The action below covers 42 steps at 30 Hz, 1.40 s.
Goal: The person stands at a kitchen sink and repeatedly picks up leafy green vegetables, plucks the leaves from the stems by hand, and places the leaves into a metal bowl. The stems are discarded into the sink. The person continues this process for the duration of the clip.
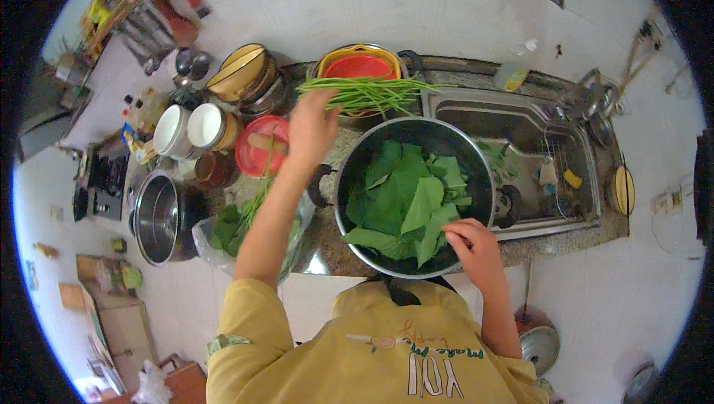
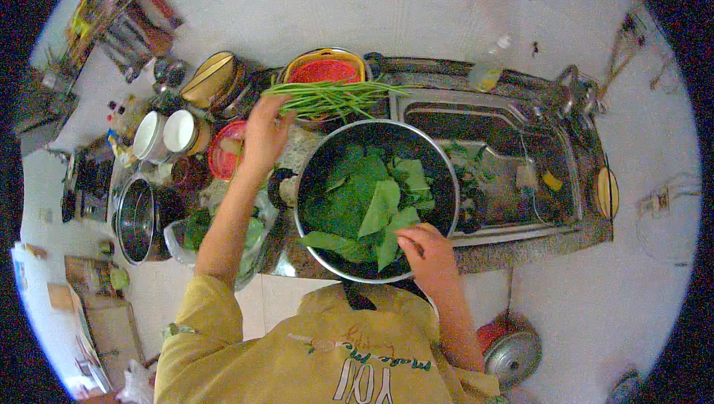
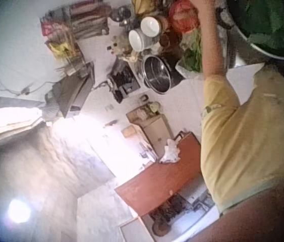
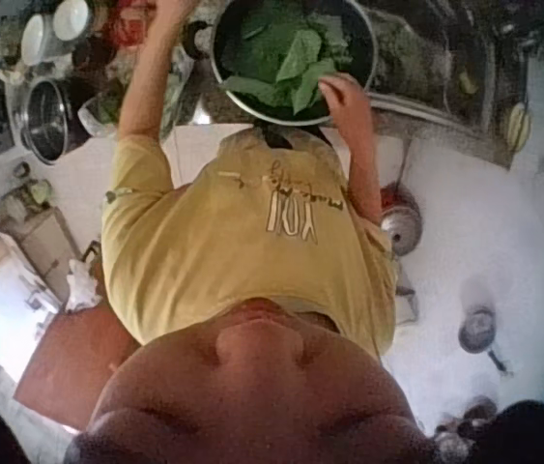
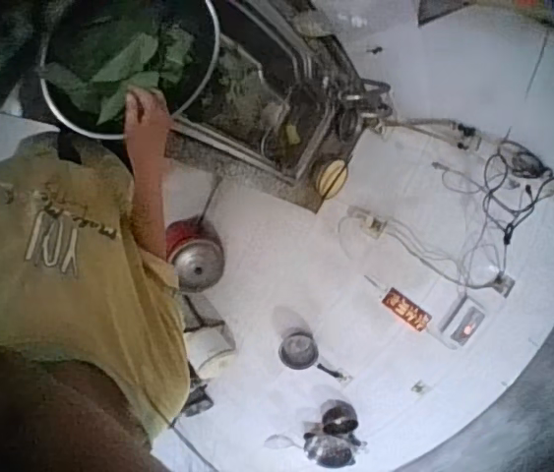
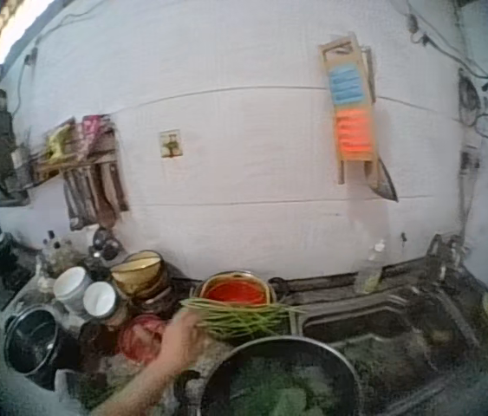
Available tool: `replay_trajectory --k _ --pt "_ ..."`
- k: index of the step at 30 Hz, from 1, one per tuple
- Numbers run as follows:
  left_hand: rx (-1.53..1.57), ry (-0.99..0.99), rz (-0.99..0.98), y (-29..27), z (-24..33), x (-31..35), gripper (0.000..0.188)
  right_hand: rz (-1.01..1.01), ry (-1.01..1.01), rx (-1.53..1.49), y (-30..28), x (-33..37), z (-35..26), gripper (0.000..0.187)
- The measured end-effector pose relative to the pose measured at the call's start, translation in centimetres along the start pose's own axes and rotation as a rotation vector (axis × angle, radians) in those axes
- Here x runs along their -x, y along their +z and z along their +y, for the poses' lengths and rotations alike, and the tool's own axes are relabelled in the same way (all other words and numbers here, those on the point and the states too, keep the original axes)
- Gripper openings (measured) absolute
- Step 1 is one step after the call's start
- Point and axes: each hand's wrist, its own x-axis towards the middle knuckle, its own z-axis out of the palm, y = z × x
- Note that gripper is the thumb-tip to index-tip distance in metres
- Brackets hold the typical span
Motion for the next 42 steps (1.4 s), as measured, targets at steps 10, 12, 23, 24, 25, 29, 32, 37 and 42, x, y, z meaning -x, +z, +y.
replay_trajectory --k 10,12,23,24,25,29,32,37,42 --pt "0.274 -0.502 -0.137 -6.8 8.4 12.8 0.019 -0.203 -0.328 0.614 9.8 -5.5 0.9 0.035" --pt "0.09 -0.592 -0.053 -8.5 5.4 14.9 0.02 -0.295 -0.278 0.768 10.2 -6.6 3.8 0.042" --pt "-0.294 -0.839 -0.062 -8.9 -2.1 19.0 0.022 -0.287 -0.35 0.308 7.0 -5.7 1.5 0.027" --pt "-0.325 -0.818 -0.055 -8.9 -2.4 19.0 0.021 -0.279 -0.301 0.235 6.7 -5.5 0.9 0.025" --pt "-0.276 -0.861 -0.019 -9.0 -2.6 18.8 0.02 -0.271 -0.253 0.16 6.4 -5.4 0.3 0.023" --pt "-0.372 -0.796 0.059 -8.5 -1.6 17.6 0.019 -0.196 -0.121 -0.085 6.1 -5.0 1.1 0.017" --pt "-0.439 -0.847 -0.149 -8.3 -2.2 18.1 0.017 -0.163 -0.084 -0.189 5.9 -4.6 1.4 0.016" --pt "-0.356 -0.764 0.256 -10.5 1.0 17.0 0.009 -0.09 -0.1 -0.294 4.5 -4.4 1.2 0.016" --pt "0.408 -0.847 0.396 -12.3 8.1 13.2 0.006 -0.185 -0.057 -0.447 3.5 -3.8 -1.0 0.017"
